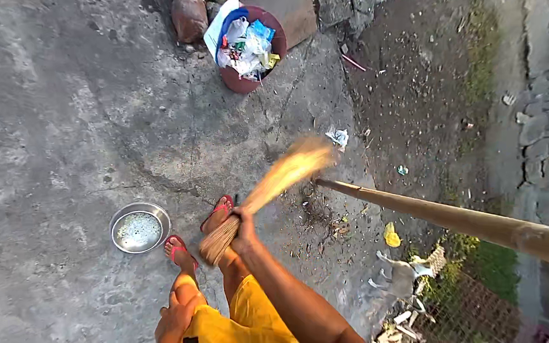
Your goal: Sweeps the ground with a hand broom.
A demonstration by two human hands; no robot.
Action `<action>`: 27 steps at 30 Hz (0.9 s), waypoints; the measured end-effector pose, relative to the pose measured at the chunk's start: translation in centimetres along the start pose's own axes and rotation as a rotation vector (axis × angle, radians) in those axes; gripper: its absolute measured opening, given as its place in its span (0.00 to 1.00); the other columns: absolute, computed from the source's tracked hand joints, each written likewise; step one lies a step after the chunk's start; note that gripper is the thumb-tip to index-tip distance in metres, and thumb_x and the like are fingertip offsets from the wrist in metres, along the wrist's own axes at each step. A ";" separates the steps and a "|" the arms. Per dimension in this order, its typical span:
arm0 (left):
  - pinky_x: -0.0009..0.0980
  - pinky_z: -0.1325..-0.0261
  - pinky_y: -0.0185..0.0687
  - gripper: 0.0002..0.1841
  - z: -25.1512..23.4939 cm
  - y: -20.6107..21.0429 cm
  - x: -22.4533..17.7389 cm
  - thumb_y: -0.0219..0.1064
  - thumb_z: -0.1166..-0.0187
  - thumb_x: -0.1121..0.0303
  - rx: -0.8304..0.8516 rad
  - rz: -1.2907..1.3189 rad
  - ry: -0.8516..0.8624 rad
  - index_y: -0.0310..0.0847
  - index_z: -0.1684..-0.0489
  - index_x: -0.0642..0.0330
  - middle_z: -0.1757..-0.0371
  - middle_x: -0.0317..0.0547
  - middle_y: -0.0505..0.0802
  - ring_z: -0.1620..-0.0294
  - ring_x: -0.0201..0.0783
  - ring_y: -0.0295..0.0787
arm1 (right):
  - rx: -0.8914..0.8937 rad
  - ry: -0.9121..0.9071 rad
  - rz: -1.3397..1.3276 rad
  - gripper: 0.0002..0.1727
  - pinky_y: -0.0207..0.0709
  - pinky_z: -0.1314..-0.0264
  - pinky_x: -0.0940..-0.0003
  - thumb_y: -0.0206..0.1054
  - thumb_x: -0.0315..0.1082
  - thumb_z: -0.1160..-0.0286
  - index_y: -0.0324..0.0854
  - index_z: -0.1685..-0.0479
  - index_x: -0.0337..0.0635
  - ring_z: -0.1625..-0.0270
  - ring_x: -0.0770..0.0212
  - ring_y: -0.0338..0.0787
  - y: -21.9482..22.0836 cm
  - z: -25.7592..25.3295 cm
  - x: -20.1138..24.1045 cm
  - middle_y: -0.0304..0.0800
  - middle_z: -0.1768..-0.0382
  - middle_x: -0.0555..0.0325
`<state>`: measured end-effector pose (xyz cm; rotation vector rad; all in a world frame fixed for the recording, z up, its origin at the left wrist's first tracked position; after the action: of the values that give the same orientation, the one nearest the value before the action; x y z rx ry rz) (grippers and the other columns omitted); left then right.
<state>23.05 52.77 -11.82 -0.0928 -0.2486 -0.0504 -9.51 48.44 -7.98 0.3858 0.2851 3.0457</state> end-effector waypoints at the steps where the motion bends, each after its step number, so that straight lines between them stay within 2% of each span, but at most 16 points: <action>1: 0.69 0.30 0.75 0.51 0.4 -0.5 -0.9 0.63 0.23 0.32 0.003 -0.045 0.019 0.48 0.04 0.52 0.15 0.73 0.70 0.22 0.72 0.75 | 0.106 0.136 0.014 0.12 0.84 0.70 0.65 0.47 0.39 0.15 0.71 0.61 0.42 0.77 0.61 0.85 2.1 2.2 -1.6 0.82 0.79 0.57; 2: 0.67 0.31 0.78 0.44 1.2 -1.3 -2.3 0.59 0.15 0.42 0.016 -0.135 0.049 0.44 0.03 0.53 0.14 0.72 0.69 0.22 0.72 0.75 | 0.188 0.289 0.022 0.12 0.84 0.72 0.66 0.47 0.40 0.15 0.71 0.59 0.43 0.78 0.62 0.85 4.0 4.3 -3.0 0.82 0.78 0.56; 4: 0.62 0.35 0.83 0.39 3.5 -4.0 -5.4 0.59 0.11 0.61 -0.004 -0.252 0.091 0.40 0.03 0.54 0.16 0.70 0.72 0.25 0.71 0.79 | 0.311 0.599 0.062 0.11 0.84 0.75 0.66 0.52 0.42 0.14 0.73 0.56 0.44 0.79 0.61 0.85 6.5 7.4 -4.9 0.82 0.76 0.56; 5: 0.59 0.35 0.84 0.38 4.5 -5.3 -7.0 0.58 0.10 0.62 -0.012 -0.282 0.113 0.40 0.03 0.56 0.17 0.71 0.73 0.26 0.69 0.80 | 0.357 0.718 0.103 0.12 0.85 0.75 0.66 0.54 0.43 0.14 0.73 0.55 0.44 0.79 0.61 0.85 7.0 7.8 -4.9 0.82 0.76 0.56; 6: 0.61 0.32 0.82 0.38 5.7 -6.7 -8.6 0.58 0.10 0.56 -0.020 -0.246 0.152 0.42 0.03 0.55 0.16 0.72 0.72 0.24 0.70 0.78 | 0.391 0.791 0.147 0.14 0.84 0.76 0.67 0.54 0.45 0.14 0.75 0.57 0.45 0.79 0.62 0.85 6.8 7.5 -4.1 0.82 0.76 0.57; 7: 0.66 0.31 0.78 0.45 6.9 -7.8 -10.0 0.65 0.16 0.49 -0.028 -0.175 0.213 0.42 0.02 0.52 0.15 0.74 0.69 0.24 0.73 0.76 | 0.414 0.809 0.172 0.15 0.82 0.76 0.69 0.52 0.47 0.13 0.76 0.59 0.46 0.79 0.64 0.84 5.9 6.5 -2.2 0.83 0.77 0.58; 9: 0.73 0.32 0.76 0.58 8.8 -8.9 -12.5 0.78 0.33 0.39 -0.028 -0.118 0.294 0.42 0.02 0.43 0.12 0.75 0.63 0.24 0.77 0.75 | 0.378 0.671 0.139 0.18 0.81 0.76 0.73 0.48 0.48 0.11 0.74 0.55 0.45 0.78 0.66 0.84 2.3 2.5 4.9 0.83 0.75 0.58; 11: 0.70 0.31 0.77 0.71 10.9 -9.2 -15.0 0.86 0.48 0.35 0.007 -0.217 0.309 0.34 0.01 0.41 0.06 0.72 0.51 0.22 0.77 0.73 | 0.133 0.373 0.093 0.18 0.82 0.75 0.72 0.47 0.47 0.10 0.73 0.51 0.43 0.77 0.65 0.85 -3.8 -3.4 13.7 0.83 0.75 0.57; 13: 0.66 0.31 0.78 0.79 12.5 -9.4 -17.6 0.90 0.60 0.34 0.015 -0.339 0.252 0.30 0.01 0.37 0.04 0.67 0.42 0.19 0.75 0.68 | -0.127 0.108 -0.083 0.17 0.83 0.77 0.67 0.50 0.49 0.12 0.71 0.50 0.43 0.80 0.61 0.84 -9.3 -8.3 19.9 0.81 0.76 0.54; 16: 0.67 0.35 0.80 0.80 11.7 -9.7 -21.2 0.90 0.63 0.33 -0.040 -0.459 0.162 0.30 0.01 0.31 0.04 0.65 0.41 0.19 0.75 0.68 | -0.236 -0.105 -0.090 0.16 0.84 0.69 0.60 0.56 0.49 0.13 0.71 0.46 0.45 0.75 0.59 0.83 -8.9 -10.5 21.3 0.80 0.72 0.54; 18: 0.70 0.37 0.79 0.79 10.3 -10.0 -23.1 0.88 0.60 0.31 -0.077 -0.495 0.154 0.27 0.01 0.32 0.05 0.69 0.43 0.21 0.77 0.70 | -0.151 -0.079 -0.051 0.15 0.87 0.63 0.58 0.57 0.43 0.12 0.71 0.45 0.39 0.70 0.56 0.87 -5.1 -7.7 19.5 0.83 0.70 0.51; 19: 0.71 0.37 0.78 0.77 9.7 -10.5 -24.0 0.87 0.56 0.32 -0.092 -0.490 0.170 0.27 0.01 0.33 0.05 0.72 0.45 0.22 0.78 0.70 | -0.064 -0.020 -0.041 0.13 0.86 0.66 0.60 0.53 0.41 0.11 0.71 0.49 0.40 0.72 0.58 0.87 -3.0 -5.3 18.5 0.84 0.72 0.52; 21: 0.69 0.37 0.80 0.71 9.3 -12.0 -26.4 0.84 0.48 0.36 -0.114 -0.482 0.204 0.30 0.01 0.34 0.07 0.73 0.52 0.26 0.77 0.75 | 0.129 0.174 -0.034 0.14 0.85 0.71 0.64 0.48 0.41 0.14 0.73 0.56 0.41 0.76 0.60 0.87 0.4 -0.1 16.7 0.84 0.77 0.53; 23: 0.68 0.37 0.80 0.70 9.3 -13.6 -28.9 0.84 0.48 0.37 -0.101 -0.488 0.204 0.31 0.01 0.32 0.09 0.73 0.56 0.26 0.75 0.75 | 0.246 0.470 -0.012 0.14 0.86 0.71 0.66 0.49 0.44 0.12 0.73 0.52 0.43 0.76 0.61 0.87 2.3 3.4 15.8 0.84 0.75 0.54; 25: 0.69 0.37 0.80 0.72 9.6 -15.3 -31.5 0.83 0.54 0.33 -0.121 -0.528 0.206 0.32 0.01 0.32 0.11 0.72 0.61 0.26 0.74 0.76 | 0.312 0.681 0.104 0.17 0.85 0.71 0.69 0.52 0.49 0.13 0.76 0.53 0.45 0.76 0.63 0.86 3.3 3.2 17.7 0.84 0.74 0.56; 27: 0.66 0.37 0.80 0.72 10.6 -17.5 -34.2 0.82 0.54 0.31 -0.135 -0.569 0.193 0.33 0.01 0.32 0.11 0.71 0.63 0.27 0.71 0.77 | 0.329 0.623 0.283 0.22 0.83 0.71 0.71 0.46 0.52 0.11 0.77 0.51 0.45 0.75 0.66 0.85 3.4 -1.3 23.7 0.85 0.72 0.58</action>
<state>-13.74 37.69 -8.57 -0.1481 -0.0721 -0.6393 -32.90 46.80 -2.88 -0.5826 0.8267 3.3067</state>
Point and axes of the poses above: each hand's wrist, its own z-axis away from the middle knuckle, its own y-axis out of the palm, x = y × z, the point moved 8 cm from there along -z, towards the middle knuckle
